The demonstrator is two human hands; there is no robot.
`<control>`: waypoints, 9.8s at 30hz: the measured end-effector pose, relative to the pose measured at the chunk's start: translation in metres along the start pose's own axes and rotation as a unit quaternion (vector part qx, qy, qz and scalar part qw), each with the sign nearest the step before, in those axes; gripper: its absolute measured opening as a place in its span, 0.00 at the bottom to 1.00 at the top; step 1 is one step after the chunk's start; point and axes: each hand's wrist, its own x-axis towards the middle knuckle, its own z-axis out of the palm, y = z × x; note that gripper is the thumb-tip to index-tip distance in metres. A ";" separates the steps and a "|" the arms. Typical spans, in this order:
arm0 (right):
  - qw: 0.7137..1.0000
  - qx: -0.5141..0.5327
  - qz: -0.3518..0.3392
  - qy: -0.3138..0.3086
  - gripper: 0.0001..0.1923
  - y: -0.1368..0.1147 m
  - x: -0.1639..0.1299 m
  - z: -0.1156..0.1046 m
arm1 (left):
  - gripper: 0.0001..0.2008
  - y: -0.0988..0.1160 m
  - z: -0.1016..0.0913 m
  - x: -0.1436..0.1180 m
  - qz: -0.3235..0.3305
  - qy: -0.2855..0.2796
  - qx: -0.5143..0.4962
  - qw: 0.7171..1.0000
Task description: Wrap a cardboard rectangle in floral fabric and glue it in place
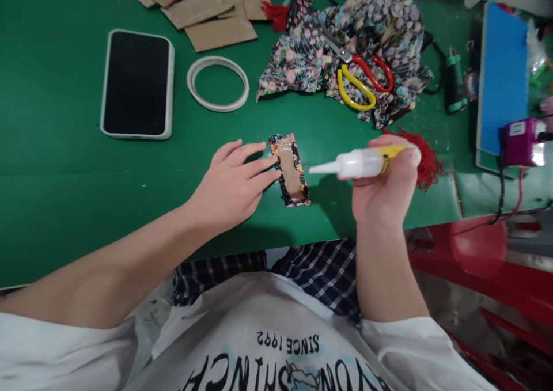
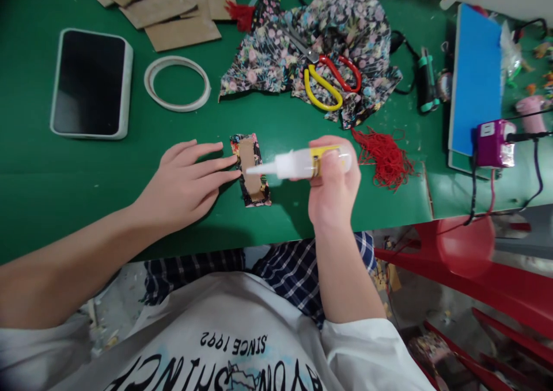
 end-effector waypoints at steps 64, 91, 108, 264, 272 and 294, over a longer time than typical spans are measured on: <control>0.956 -0.260 -0.050 -0.130 0.10 -0.029 -0.058 -0.039 | 0.15 -0.019 0.003 0.020 0.089 0.027 -0.067 0.993; 0.902 -0.329 -0.227 -0.160 0.11 -0.037 -0.051 -0.010 | 0.16 -0.018 0.002 0.021 0.078 0.006 -0.069 0.995; 0.892 -0.372 -0.215 -0.141 0.12 -0.050 -0.055 -0.037 | 0.17 -0.017 0.001 0.021 0.058 -0.008 -0.078 0.995; 0.934 -0.353 0.033 -0.043 0.24 0.034 0.051 -0.037 | 0.18 -0.045 -0.034 0.036 -0.135 0.037 0.078 0.987; 0.953 -0.301 0.040 0.011 0.19 0.000 0.022 -0.051 | 0.18 -0.055 -0.089 0.042 -0.203 0.204 0.113 0.951; 0.783 -0.445 -0.056 -0.430 0.19 -0.064 0.022 -0.016 | 0.15 -0.036 0.012 0.046 -0.092 0.057 -0.026 0.994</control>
